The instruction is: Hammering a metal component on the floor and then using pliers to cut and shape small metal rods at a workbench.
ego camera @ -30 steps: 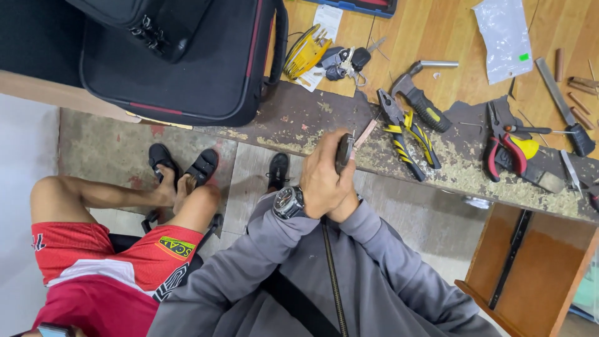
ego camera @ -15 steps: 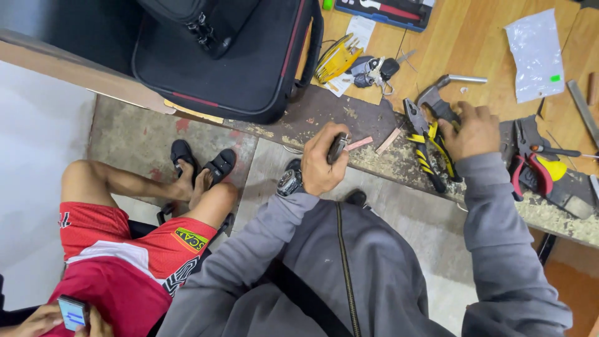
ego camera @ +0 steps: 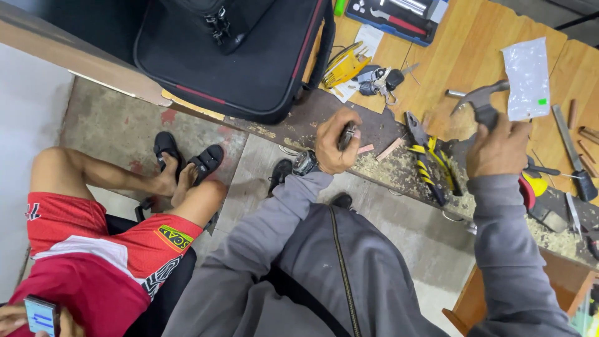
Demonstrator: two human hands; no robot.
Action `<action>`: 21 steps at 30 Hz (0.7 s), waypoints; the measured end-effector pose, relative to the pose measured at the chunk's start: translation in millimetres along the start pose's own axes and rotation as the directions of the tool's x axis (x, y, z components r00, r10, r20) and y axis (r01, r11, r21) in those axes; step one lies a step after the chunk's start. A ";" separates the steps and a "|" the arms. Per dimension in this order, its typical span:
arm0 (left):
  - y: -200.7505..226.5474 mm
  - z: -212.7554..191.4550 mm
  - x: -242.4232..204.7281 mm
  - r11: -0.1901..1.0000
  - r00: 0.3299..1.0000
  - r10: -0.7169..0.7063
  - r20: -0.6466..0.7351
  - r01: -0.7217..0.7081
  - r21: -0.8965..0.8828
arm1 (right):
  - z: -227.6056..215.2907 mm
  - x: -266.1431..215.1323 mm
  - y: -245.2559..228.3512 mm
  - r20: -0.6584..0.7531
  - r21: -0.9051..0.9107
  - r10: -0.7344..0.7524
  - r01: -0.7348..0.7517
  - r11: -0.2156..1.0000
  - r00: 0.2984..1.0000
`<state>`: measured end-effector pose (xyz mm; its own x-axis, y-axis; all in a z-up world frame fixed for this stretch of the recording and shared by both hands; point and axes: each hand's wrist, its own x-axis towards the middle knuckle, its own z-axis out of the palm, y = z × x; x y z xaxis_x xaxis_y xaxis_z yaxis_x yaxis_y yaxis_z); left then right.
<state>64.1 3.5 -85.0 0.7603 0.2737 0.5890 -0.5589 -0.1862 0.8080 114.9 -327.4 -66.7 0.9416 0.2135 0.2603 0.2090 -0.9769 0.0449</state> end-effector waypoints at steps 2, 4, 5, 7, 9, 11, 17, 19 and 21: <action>0.3 -0.3 2.8 0.999 0.999 0.019 0.035 -0.021 0.044 | -0.2 6.0 2.5 -0.026 0.212 0.114 -0.106 0.971 0.993; -1.5 0.8 6.3 0.999 0.998 0.018 0.055 -0.019 0.026 | -45.7 16.4 -27.4 0.171 0.479 0.253 -0.305 0.823 0.952; -0.9 1.6 4.8 1.000 0.996 0.009 0.084 -0.010 0.001 | -69.4 16.4 -41.8 0.403 0.650 0.311 -0.508 0.565 0.861; 1.3 -0.8 6.8 1.000 0.996 0.013 0.084 -0.014 0.015 | -123.2 11.1 -79.9 0.395 0.711 0.154 -0.407 0.574 0.906; -0.8 0.8 8.2 1.000 0.996 0.016 0.085 -0.018 0.024 | -164.5 8.5 -110.3 0.372 0.766 -0.004 -0.305 0.566 0.928; -5.4 2.2 6.7 0.999 0.996 0.014 0.083 -0.018 0.047 | -193.3 7.1 -136.0 0.273 0.777 -0.200 -0.093 0.623 0.941; -1.2 0.7 4.8 0.998 0.989 -0.019 0.148 0.011 0.055 | -208.1 6.2 -151.3 0.024 0.626 -0.341 0.252 0.738 0.940; -2.6 1.5 4.0 0.998 0.989 -0.007 0.145 -0.001 0.057 | -208.8 10.5 -154.1 0.040 0.598 -0.355 0.262 0.757 0.934; -2.6 1.0 4.0 0.998 0.990 0.006 0.144 -0.014 0.060 | -210.8 13.2 -157.2 0.056 0.571 -0.367 0.272 0.774 0.928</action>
<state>68.9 4.1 -84.7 0.7968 0.1343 0.5891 -0.5490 -0.2460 0.7988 38.9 -173.5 133.0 0.8121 0.5578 0.1713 0.5688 -0.6914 -0.4454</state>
